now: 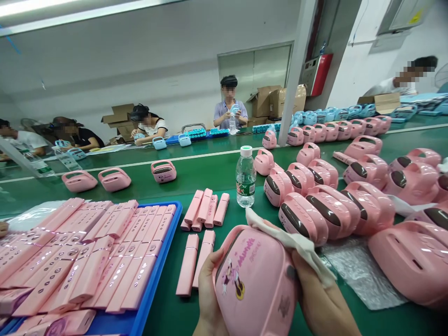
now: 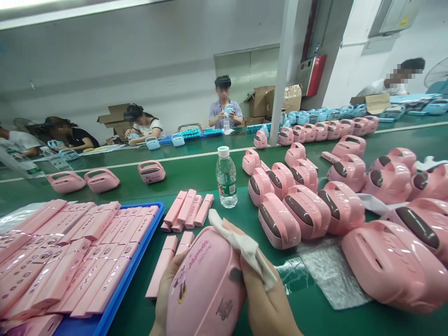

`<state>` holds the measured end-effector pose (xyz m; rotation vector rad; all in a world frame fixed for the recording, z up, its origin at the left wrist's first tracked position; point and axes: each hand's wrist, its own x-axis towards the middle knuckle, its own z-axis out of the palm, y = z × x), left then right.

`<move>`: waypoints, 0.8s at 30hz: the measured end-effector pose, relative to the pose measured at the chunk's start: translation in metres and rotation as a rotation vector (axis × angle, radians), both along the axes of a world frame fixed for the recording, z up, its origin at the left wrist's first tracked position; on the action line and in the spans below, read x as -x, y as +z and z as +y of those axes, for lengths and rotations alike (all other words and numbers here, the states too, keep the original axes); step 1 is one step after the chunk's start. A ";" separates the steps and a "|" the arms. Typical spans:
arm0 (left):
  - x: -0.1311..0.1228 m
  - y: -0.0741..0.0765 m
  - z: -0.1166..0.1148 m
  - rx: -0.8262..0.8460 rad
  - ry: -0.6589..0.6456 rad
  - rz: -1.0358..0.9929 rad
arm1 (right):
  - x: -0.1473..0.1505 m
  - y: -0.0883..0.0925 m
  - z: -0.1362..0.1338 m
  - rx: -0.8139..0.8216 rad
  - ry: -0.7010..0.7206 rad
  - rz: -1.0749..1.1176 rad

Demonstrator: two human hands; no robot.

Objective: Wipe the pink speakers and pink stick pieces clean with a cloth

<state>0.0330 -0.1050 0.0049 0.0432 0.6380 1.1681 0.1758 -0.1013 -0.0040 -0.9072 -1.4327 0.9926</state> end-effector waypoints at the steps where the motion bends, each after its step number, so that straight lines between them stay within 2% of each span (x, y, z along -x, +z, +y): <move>1: 0.002 0.003 0.000 -0.014 0.012 -0.015 | -0.002 -0.004 -0.003 -0.036 -0.007 -0.046; 4: 0.009 0.014 0.001 -0.106 0.086 0.017 | -0.005 -0.007 -0.008 -0.060 -0.008 -0.165; 9: 0.022 0.027 0.003 -0.202 0.112 0.200 | 0.001 0.006 0.005 -0.145 0.086 -0.247; 12: 0.025 0.037 0.009 -0.293 0.176 0.333 | 0.014 0.010 0.023 -0.357 0.063 -0.348; 15: 0.030 0.049 0.021 -0.349 0.322 0.481 | 0.033 0.003 0.037 -0.704 -0.045 -0.475; 17: 0.037 0.058 0.036 -0.375 0.446 0.644 | 0.046 -0.005 0.043 -0.972 -0.012 -0.555; 19: 0.045 0.067 0.058 -0.413 0.565 0.840 | 0.057 -0.013 0.047 -1.166 0.093 -0.602; 21: 0.052 0.075 0.086 -0.435 0.637 1.009 | 0.065 -0.024 0.052 -1.190 0.243 -0.620; 24: 0.060 0.082 0.141 -0.368 0.606 1.209 | 0.068 -0.040 0.060 -1.023 0.419 -0.609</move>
